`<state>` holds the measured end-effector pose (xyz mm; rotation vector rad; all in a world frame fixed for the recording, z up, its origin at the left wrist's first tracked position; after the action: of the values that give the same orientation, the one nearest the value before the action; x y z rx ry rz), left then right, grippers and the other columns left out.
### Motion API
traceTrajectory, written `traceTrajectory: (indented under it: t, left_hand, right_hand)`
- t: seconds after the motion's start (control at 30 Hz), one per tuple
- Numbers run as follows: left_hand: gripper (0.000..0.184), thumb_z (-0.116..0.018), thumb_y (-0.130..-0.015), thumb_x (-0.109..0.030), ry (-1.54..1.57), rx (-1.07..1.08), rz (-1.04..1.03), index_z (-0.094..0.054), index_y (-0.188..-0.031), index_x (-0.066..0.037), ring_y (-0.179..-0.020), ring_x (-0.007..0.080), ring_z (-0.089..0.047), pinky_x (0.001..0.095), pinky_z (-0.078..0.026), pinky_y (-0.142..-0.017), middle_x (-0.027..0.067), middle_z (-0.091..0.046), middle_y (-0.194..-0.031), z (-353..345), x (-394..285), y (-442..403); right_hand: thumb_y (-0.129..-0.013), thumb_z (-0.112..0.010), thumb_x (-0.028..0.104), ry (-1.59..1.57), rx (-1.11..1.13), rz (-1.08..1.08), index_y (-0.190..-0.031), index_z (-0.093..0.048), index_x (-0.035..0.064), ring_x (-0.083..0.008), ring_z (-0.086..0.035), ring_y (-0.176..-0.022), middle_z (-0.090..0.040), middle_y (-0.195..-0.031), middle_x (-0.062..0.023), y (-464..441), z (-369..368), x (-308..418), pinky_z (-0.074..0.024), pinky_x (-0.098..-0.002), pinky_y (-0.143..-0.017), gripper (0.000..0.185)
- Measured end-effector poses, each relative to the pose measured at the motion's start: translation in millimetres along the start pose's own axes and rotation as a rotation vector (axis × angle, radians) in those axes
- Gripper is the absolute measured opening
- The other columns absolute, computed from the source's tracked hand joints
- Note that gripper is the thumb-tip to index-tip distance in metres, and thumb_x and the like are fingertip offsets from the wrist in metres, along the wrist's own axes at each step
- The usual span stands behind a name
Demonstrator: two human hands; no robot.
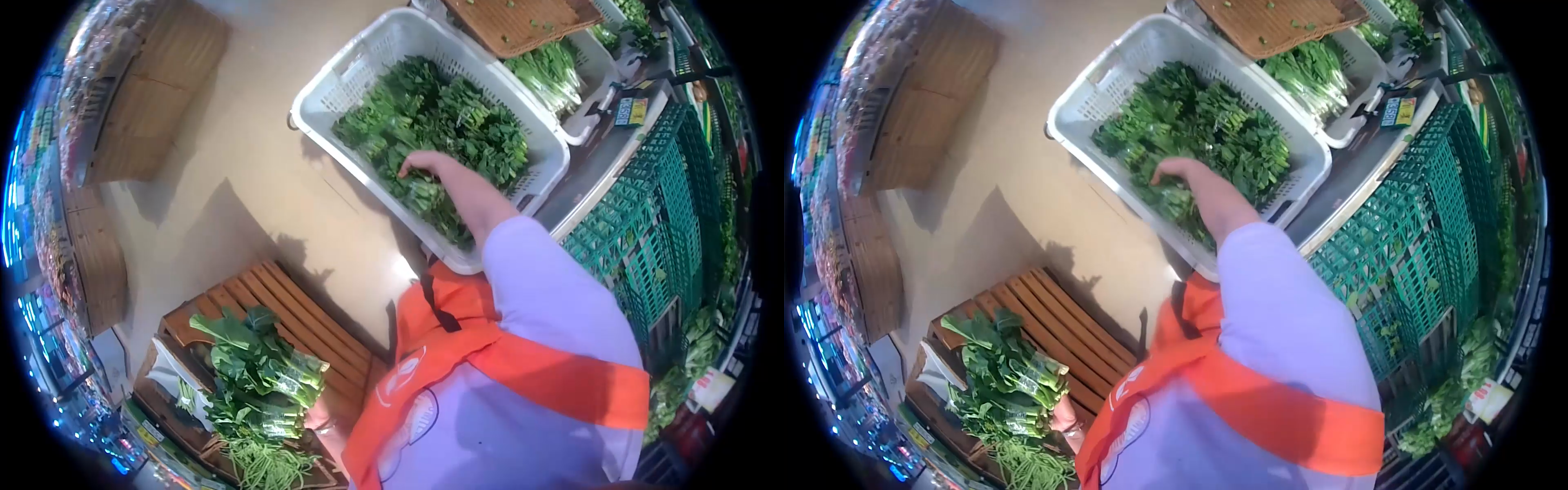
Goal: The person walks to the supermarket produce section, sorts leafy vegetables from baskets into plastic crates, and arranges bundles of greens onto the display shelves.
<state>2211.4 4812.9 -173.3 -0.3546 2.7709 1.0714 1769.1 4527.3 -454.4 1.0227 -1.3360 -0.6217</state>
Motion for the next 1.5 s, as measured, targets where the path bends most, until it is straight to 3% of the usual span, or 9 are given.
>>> traceTrajectory:
  t: [0.2, 0.47, 0.67, 0.73, 0.9, 1.07, 1.2, 1.3, 1.5]
  left_hand:
    - [0.049, -0.047, -0.089, -0.028, -0.017, -0.05, 0.087, -0.04, -0.13, -0.003, -0.124, 0.0317, -0.035, 0.0507, -0.021, -0.105, 0.0127, -0.039, -0.136, -43.4, 15.7, -60.1]
    - [0.049, -0.047, -0.088, -0.029, -0.057, 0.007, 0.366, -0.041, -0.129, -0.004, -0.122, 0.0314, -0.037, 0.05, -0.023, -0.104, 0.0127, -0.04, -0.134, -111.8, 55.4, -177.6]
    - [0.048, -0.047, -0.088, -0.029, -0.089, 0.018, 0.487, -0.042, -0.129, -0.004, -0.12, 0.0311, -0.038, 0.0496, -0.025, -0.103, 0.0126, -0.042, -0.132, -140.2, 76.8, -232.7]
    - [0.048, -0.047, -0.088, -0.029, -0.103, 0.017, 0.489, -0.042, -0.128, -0.004, -0.12, 0.031, -0.038, 0.0494, -0.025, -0.103, 0.0126, -0.042, -0.132, -142.2, 75.8, -241.3]
    - [0.048, -0.047, -0.088, -0.03, -0.126, 0.0, 0.473, -0.043, -0.128, -0.004, -0.119, 0.0307, -0.039, 0.049, -0.026, -0.102, 0.0126, -0.043, -0.131, -141.2, 66.4, -247.9]
    - [0.048, -0.047, -0.087, -0.03, -0.109, -0.017, 0.484, -0.044, -0.127, -0.004, -0.117, 0.0305, -0.041, 0.0486, -0.028, -0.101, 0.0126, -0.044, -0.129, -140.3, 62.4, -255.3]
    - [0.047, -0.047, -0.087, -0.031, -0.096, -0.028, 0.501, -0.044, -0.127, -0.004, -0.116, 0.0303, -0.041, 0.0483, -0.029, -0.1, 0.0126, -0.045, -0.128, -138.7, 64.7, -257.5]
    - [0.047, -0.047, -0.087, -0.031, -0.092, -0.02, 0.51, -0.044, -0.126, -0.004, -0.116, 0.0302, -0.042, 0.048, -0.029, -0.1, 0.0126, -0.045, -0.128, -138.3, 68.1, -257.6]
    - [0.047, -0.048, -0.087, -0.031, -0.135, -0.02, 0.527, -0.045, -0.125, -0.005, -0.114, 0.0299, -0.043, 0.0476, -0.031, -0.099, 0.0126, -0.046, -0.126, -138.5, 69.1, -254.9]
  right_hand:
    - [-0.07, -0.065, 0.004, -0.057, 0.282, 0.175, -0.103, -0.06, 0.0019, -0.0171, -0.057, -0.092, -0.062, -0.1, -0.0076, 48.5, 19.5, 36.3, -0.046, -0.0299, -0.08, 0.034]
    - [-0.067, -0.065, 0.002, -0.066, -0.112, 0.593, -0.116, -0.048, 0.0041, -0.0173, -0.054, -0.096, -0.058, -0.103, -0.0071, 147.8, 95.6, 90.9, -0.0414, -0.0306, -0.09, 0.052]
    - [-0.076, -0.061, 0.015, 0.566, -0.526, 0.392, -0.105, -0.058, 0.0049, -0.017, -0.056, -0.09, -0.06, -0.097, -0.0068, 78.9, 107.9, 88.4, -0.0439, -0.0319, -0.081, 0.031]
    - [-0.055, -0.077, 0.025, 0.492, -0.417, 0.205, -0.118, -0.045, 0.0025, -0.033, -0.053, -0.105, -0.054, -0.114, -0.0195, -3.9, 97.6, 47.6, -0.0427, -0.0363, -0.09, 0.075]
    - [-0.053, -0.081, 0.026, 0.443, -0.547, 0.246, -0.133, -0.032, 0.0082, -0.0385, -0.042, -0.117, -0.035, -0.132, -0.0208, -77.5, 75.9, 10.2, -0.0394, -0.0401, -0.096, 0.095]
    - [-0.058, -0.079, 0.028, 0.716, -1.058, 0.358, -0.133, -0.031, 0.0122, -0.0357, -0.039, -0.12, -0.034, -0.133, -0.0187, 44.5, 32.4, 64.4, -0.0387, -0.0484, -0.094, 0.09]
    - [-0.066, -0.072, 0.027, 0.642, -0.723, 0.053, -0.137, -0.028, 0.0139, -0.033, -0.045, -0.109, -0.041, -0.116, -0.0183, 76.6, -48.0, 40.8, -0.0409, -0.045, -0.088, 0.084]
    - [-0.064, -0.072, 0.026, 0.937, -0.791, -0.068, -0.136, -0.03, 0.014, -0.0333, -0.047, -0.105, -0.041, -0.112, -0.0202, 39.8, -66.7, 2.7, -0.0423, -0.0445, -0.086, 0.084]
    - [-0.064, -0.072, 0.023, 0.696, -0.782, 0.126, -0.136, -0.03, 0.0135, -0.0351, -0.048, -0.102, -0.038, -0.114, -0.0214, 61.3, -57.9, 14.3, -0.0436, -0.041, -0.086, 0.084]
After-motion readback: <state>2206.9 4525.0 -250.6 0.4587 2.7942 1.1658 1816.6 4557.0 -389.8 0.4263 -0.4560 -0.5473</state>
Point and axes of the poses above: each hand's wrist, its own y-axis away from the middle knuckle, its own z-axis out of the back of the hand, x = y × z, the point moved 2 cm from there along -y, towards the middle knuckle
